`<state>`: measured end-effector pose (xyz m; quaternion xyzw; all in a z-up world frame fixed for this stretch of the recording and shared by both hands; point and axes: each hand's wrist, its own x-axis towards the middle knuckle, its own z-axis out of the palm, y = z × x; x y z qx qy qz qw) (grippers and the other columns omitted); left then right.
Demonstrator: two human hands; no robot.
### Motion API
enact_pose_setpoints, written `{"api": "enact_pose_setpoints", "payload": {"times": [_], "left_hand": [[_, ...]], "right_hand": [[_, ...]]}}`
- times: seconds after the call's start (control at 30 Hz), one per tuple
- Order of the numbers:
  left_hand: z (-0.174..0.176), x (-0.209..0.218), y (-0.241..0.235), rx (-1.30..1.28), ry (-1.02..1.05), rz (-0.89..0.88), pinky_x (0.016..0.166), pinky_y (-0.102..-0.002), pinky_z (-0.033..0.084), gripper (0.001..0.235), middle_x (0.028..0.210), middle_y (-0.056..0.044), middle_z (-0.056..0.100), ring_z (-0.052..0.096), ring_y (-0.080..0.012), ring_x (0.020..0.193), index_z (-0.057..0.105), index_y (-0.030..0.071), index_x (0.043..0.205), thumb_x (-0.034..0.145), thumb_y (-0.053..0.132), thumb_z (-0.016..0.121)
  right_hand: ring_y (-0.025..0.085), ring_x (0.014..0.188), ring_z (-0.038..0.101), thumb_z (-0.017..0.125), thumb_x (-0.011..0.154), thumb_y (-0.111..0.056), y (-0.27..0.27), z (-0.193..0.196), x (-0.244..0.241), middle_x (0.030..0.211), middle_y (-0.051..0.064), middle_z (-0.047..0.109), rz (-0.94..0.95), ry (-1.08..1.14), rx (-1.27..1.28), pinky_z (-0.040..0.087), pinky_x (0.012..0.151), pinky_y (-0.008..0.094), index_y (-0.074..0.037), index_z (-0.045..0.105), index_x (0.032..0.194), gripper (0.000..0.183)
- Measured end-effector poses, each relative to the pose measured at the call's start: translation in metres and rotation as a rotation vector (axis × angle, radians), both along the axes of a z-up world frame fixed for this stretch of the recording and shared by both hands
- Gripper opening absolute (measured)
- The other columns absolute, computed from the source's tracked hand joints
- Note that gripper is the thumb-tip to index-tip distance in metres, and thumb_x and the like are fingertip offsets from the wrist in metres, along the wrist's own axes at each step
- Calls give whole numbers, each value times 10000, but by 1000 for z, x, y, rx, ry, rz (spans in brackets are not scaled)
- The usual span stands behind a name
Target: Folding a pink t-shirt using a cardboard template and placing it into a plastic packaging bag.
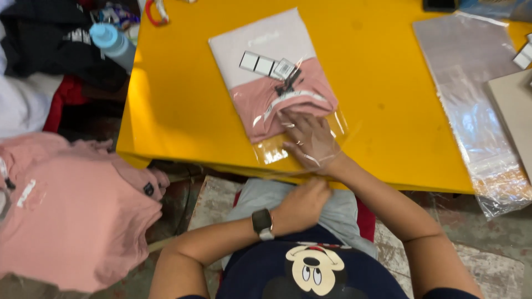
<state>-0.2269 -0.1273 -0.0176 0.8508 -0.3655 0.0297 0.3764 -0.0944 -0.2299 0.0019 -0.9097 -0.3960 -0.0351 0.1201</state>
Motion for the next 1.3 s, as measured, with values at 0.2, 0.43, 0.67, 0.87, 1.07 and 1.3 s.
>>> {"api": "enact_pose_setpoints", "payload": {"times": [0.2,0.43,0.67,0.87,1.07,1.3], "left_hand": [[10,-1,19,-107,-160,280,872,-427,503,437,1155,-159,611,618,-339,1019,634,-11,1255,832,-43,533],[112,79,155,-290,228,-295,1166,-421,442,222,1108,7,751,720,-175,1050,714,136,1015,1032,323,596],[-12,377,231,83,7,752,800,-577,440,377,1143,-180,648,591,-423,1061,713,88,1164,1013,290,433],[-9,455,177,382,521,557,741,-451,499,346,1077,-184,678,661,-348,918,578,-24,1134,926,252,565],[3,474,152,-160,486,665,786,-305,568,206,865,5,718,701,-146,879,564,200,754,865,35,620],[-27,507,141,92,-99,845,775,-491,381,136,752,74,758,698,-272,802,669,301,729,775,173,680]], "right_hand": [[383,1387,487,428,1067,-217,-10,4,4,1492,162,537,56,45,256,375,1085,514,-94,517,1483,443],[444,1221,571,533,965,6,-6,8,27,1293,209,622,232,-97,271,475,1037,519,8,604,1334,375],[383,1315,626,488,1030,-152,3,-29,35,1411,189,652,75,-374,225,533,1051,447,-28,578,1451,448],[362,1148,723,662,969,-117,-31,-18,26,1305,206,709,-82,-416,305,590,917,418,-103,604,1385,420],[348,1232,658,709,888,-101,-90,-12,-6,1293,135,706,-143,-268,160,522,1053,438,-91,677,1278,391],[294,1298,644,568,988,-85,-92,12,-32,1333,89,699,-145,-303,144,532,1017,399,-86,676,1291,322]]}}
